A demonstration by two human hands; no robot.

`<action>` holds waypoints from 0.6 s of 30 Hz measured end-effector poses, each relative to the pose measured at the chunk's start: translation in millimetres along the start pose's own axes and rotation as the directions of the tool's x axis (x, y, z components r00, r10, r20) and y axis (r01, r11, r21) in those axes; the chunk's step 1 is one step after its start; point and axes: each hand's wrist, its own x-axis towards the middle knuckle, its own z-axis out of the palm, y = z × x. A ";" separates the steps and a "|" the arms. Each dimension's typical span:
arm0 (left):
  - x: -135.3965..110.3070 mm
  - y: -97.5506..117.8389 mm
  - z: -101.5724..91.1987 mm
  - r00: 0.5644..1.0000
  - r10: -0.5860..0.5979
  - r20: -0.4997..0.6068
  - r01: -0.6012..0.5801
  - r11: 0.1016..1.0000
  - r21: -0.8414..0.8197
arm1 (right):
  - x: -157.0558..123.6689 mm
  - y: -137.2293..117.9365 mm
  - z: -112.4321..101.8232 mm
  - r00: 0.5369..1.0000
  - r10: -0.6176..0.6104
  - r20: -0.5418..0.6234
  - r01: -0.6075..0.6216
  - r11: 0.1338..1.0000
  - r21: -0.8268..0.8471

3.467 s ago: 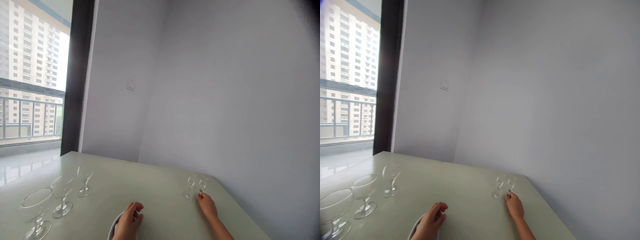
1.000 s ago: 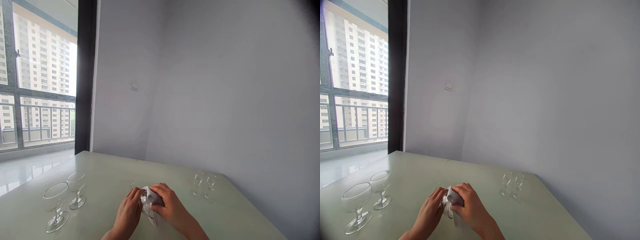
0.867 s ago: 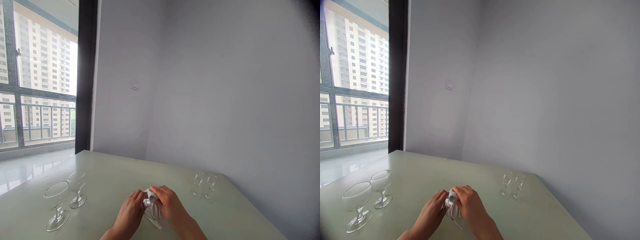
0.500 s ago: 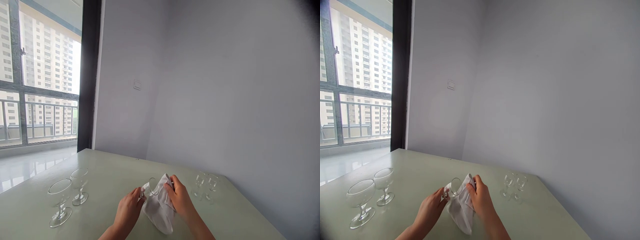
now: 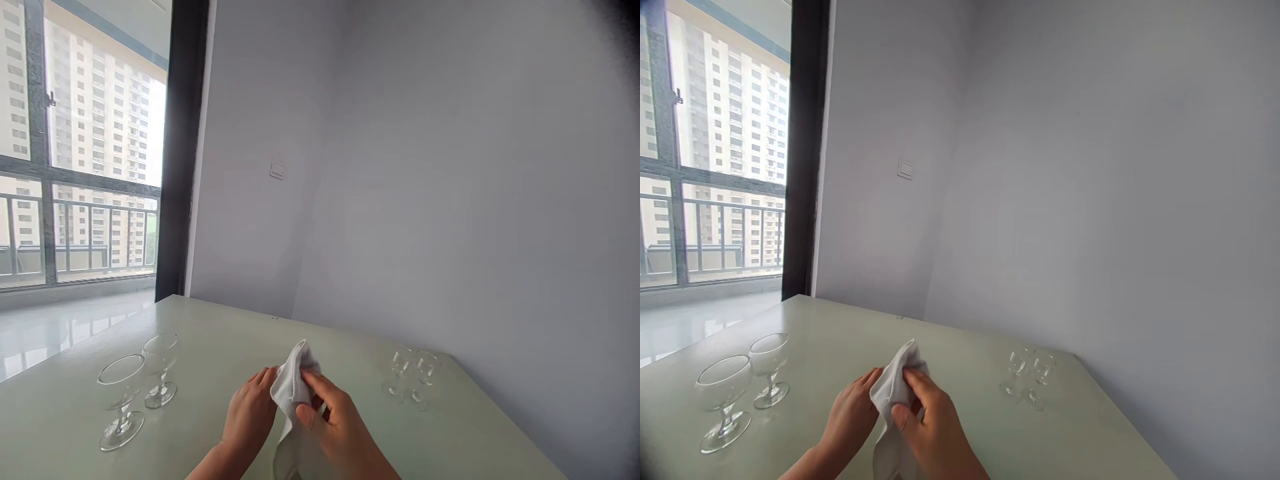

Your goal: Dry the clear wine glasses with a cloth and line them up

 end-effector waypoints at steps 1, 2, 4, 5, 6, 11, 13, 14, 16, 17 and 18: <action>0.5 -0.8 -0.4 1.000 0.021 -0.003 -0.021 0.999 -0.026 | -0.7 -0.6 0.5 0.999 -0.009 0.036 0.011 0.999 -0.050; 1.0 -1.2 -0.8 0.999 0.052 -0.011 -0.053 0.998 -0.043 | -0.9 -1.0 0.9 0.998 0.000 0.061 0.004 0.998 -0.067; 1.5 -1.4 -1.3 0.991 0.129 -0.037 -0.129 0.991 -0.023 | -0.6 -1.0 1.0 0.995 0.038 0.091 -0.034 0.999 -0.039; 1.5 -1.3 -1.3 0.985 0.164 -0.055 -0.164 0.986 0.014 | -0.3 -0.5 0.9 0.993 0.059 0.103 -0.059 0.998 -0.010; 1.3 -1.1 -1.0 0.978 0.197 -0.074 -0.193 0.979 0.060 | -0.1 0.7 0.8 0.990 0.084 0.111 -0.087 0.996 0.022; -0.1 -2.9 4.9 0.907 0.392 -0.156 -0.361 0.912 0.195 | 0.1 18.9 7.8 0.962 0.233 0.142 -0.250 0.962 0.114; 0.1 -5.2 7.5 0.870 0.464 -0.166 -0.425 0.877 0.223 | 1.4 28.2 13.5 0.956 0.252 0.149 -0.276 0.946 0.167; 0.4 -6.7 8.1 0.852 0.493 -0.179 -0.445 0.860 0.250 | 2.5 31.9 15.8 0.955 0.262 0.141 -0.288 0.933 0.217; 1.2 -9.8 7.0 0.813 0.536 -0.227 -0.459 0.831 0.314 | 5.3 36.3 18.3 0.949 0.293 0.115 -0.315 0.872 0.375; 1.6 -11.4 5.1 0.797 0.550 -0.249 -0.459 0.820 0.342 | 6.7 37.1 18.1 0.943 0.313 0.111 -0.328 0.824 0.461; 1.9 -12.9 2.6 0.782 0.568 -0.255 -0.466 0.806 0.364 | 7.9 37.1 17.1 0.938 0.327 0.115 -0.336 0.777 0.533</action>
